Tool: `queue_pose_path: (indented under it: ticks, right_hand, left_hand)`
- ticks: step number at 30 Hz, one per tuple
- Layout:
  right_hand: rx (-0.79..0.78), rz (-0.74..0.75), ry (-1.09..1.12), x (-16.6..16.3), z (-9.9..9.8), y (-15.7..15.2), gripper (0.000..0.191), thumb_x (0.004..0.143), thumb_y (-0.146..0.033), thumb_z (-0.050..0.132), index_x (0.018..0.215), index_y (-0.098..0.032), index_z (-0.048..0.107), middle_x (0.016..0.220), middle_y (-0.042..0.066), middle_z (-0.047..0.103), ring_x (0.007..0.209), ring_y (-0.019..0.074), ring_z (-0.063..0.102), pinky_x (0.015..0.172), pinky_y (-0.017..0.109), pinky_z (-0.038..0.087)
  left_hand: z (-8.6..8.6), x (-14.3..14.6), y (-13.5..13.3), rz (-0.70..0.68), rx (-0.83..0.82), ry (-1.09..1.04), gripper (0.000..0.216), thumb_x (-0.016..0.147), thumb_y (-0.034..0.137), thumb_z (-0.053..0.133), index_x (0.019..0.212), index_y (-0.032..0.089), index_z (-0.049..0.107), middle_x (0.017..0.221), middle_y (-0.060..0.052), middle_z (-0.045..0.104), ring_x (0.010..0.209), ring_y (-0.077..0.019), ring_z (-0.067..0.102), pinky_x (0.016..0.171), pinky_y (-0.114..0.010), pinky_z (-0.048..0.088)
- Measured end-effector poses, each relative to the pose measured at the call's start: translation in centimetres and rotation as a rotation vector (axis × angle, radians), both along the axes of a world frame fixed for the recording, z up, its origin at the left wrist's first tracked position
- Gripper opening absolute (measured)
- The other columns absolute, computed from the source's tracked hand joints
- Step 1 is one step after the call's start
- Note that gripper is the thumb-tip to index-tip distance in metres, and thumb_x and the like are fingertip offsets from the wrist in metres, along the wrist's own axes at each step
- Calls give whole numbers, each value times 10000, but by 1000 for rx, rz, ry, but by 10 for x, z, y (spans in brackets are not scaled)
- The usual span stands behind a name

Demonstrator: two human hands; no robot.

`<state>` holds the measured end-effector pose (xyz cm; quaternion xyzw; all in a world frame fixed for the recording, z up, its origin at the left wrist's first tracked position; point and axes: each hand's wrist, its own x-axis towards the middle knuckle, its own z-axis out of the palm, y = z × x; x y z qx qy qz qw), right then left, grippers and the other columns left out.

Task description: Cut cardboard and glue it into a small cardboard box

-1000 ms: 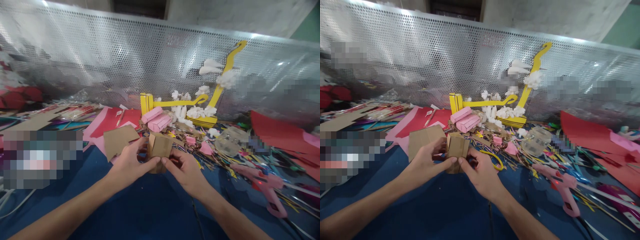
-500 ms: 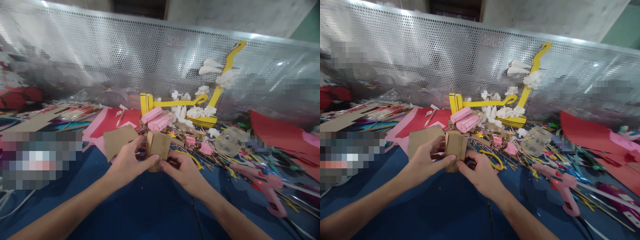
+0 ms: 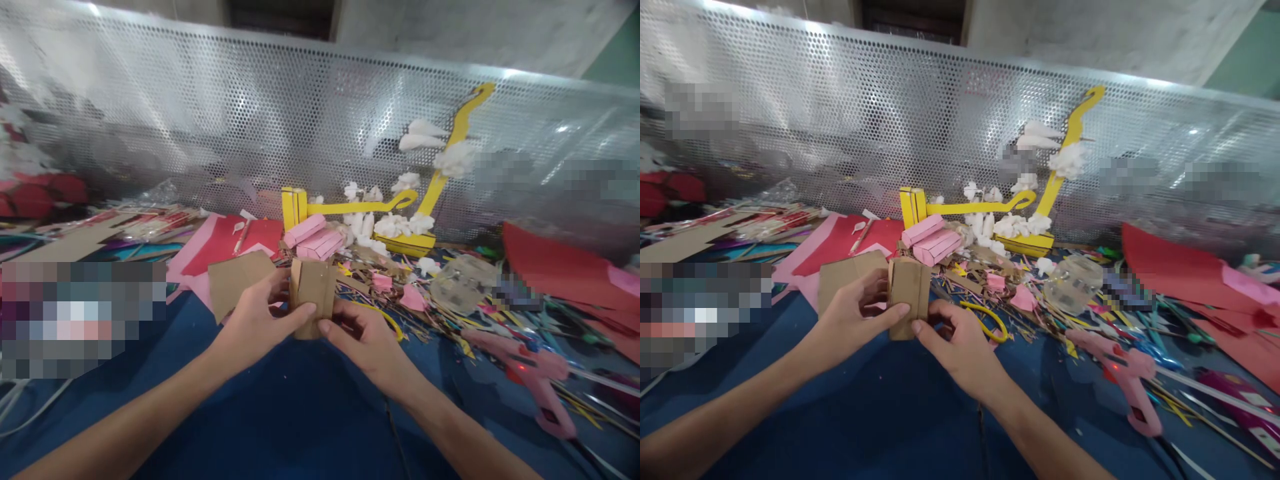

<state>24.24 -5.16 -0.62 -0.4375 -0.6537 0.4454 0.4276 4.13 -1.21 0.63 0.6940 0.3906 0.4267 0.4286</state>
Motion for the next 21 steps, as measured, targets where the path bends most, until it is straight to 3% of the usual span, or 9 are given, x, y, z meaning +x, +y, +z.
queue_pose_path:
  ticks: [6, 15, 21]
  right_hand:
    - [8, -17, -47, -2, -1, -1, 135, 897, -332, 665, 870, -201, 686, 844, 29, 685, 748, 193, 630, 760, 325, 541]
    - [61, -32, -108, -3, -1, -1, 127, 909, -293, 639, 894, -187, 709, 813, 30, 670, 745, 196, 611, 755, 324, 528]
    - [18, -12, -54, -1, -5, 1, 171, 912, -349, 651, 860, -194, 704, 821, 29, 689, 723, 184, 615, 751, 321, 529]
  left_hand:
    - [4, 0, 2, -25, -4, -38, 405, 879, 352, 729, 1236, 209, 604, 1175, -92, 755, 1034, -257, 736, 821, -366, 589]
    - [2, 0, 0, -41, -24, -71, 460, 871, 350, 742, 1280, 205, 592, 1206, -101, 743, 1064, -266, 727, 847, -373, 593]
    - [1, 0, 0, -28, -6, -59, 439, 876, 352, 738, 1266, 207, 597, 1201, -101, 744, 1040, -266, 733, 830, -375, 591]
